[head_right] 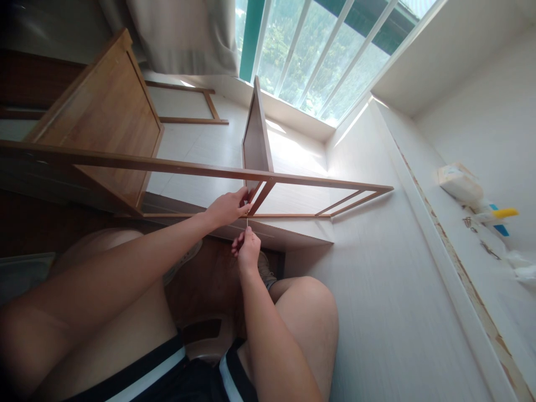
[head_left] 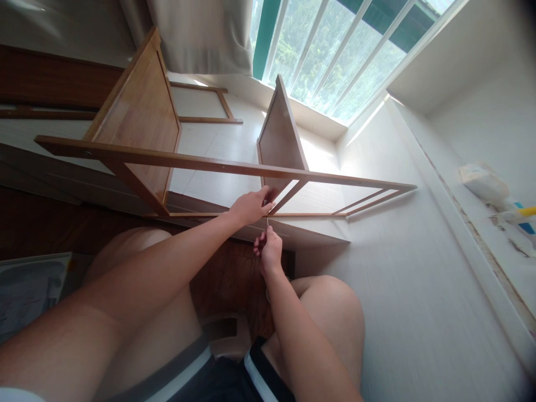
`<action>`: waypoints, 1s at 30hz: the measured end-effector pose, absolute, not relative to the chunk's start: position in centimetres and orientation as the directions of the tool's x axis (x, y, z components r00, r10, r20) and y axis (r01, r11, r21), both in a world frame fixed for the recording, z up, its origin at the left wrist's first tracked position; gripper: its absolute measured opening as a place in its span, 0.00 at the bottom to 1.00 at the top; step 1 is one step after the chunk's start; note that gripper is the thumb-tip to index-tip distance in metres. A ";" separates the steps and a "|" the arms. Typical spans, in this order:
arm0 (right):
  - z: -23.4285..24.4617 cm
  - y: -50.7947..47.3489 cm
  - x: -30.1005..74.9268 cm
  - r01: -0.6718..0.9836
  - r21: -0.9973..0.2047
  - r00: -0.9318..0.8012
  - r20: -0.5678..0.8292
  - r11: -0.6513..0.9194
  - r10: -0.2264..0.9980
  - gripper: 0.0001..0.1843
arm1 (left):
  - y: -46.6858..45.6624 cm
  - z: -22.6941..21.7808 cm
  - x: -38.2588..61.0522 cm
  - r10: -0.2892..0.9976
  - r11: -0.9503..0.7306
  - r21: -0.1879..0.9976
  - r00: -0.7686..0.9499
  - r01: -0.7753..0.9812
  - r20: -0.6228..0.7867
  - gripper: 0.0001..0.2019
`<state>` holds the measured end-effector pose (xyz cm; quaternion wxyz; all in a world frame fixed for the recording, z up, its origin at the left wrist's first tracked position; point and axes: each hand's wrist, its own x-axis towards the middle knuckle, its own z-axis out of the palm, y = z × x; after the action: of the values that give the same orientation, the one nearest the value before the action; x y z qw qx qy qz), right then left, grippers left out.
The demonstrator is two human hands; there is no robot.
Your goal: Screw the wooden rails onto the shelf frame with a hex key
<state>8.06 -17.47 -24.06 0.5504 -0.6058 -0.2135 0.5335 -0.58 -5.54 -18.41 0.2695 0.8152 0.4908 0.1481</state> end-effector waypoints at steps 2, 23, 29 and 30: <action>-23.9 -17.5 8.0 -0.462 -0.834 0.272 -0.456 -0.301 0.848 0.23 | -5.5 -18.5 -0.6 0.881 -0.378 0.581 0.473 0.721 -0.013 0.17; -24.7 -18.0 7.2 -0.434 -0.871 0.376 -0.408 -0.230 0.832 0.23 | -5.6 -18.6 -0.6 0.879 -0.394 0.564 0.476 0.726 0.001 0.18; -24.6 -17.7 7.8 -0.310 -0.927 0.409 -0.330 -0.210 0.851 0.24 | -5.5 -18.7 -0.6 0.879 -0.392 0.569 0.476 0.723 0.000 0.18; -24.5 -17.7 7.8 -0.288 -0.935 0.414 -0.316 -0.206 0.854 0.23 | -5.4 -18.7 -0.6 0.879 -0.394 0.570 0.477 0.721 0.004 0.18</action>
<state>7.83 -17.70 -24.55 0.5849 -0.6040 -0.2342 0.4880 -0.57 -5.44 -18.74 0.2556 0.8206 0.4873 0.1544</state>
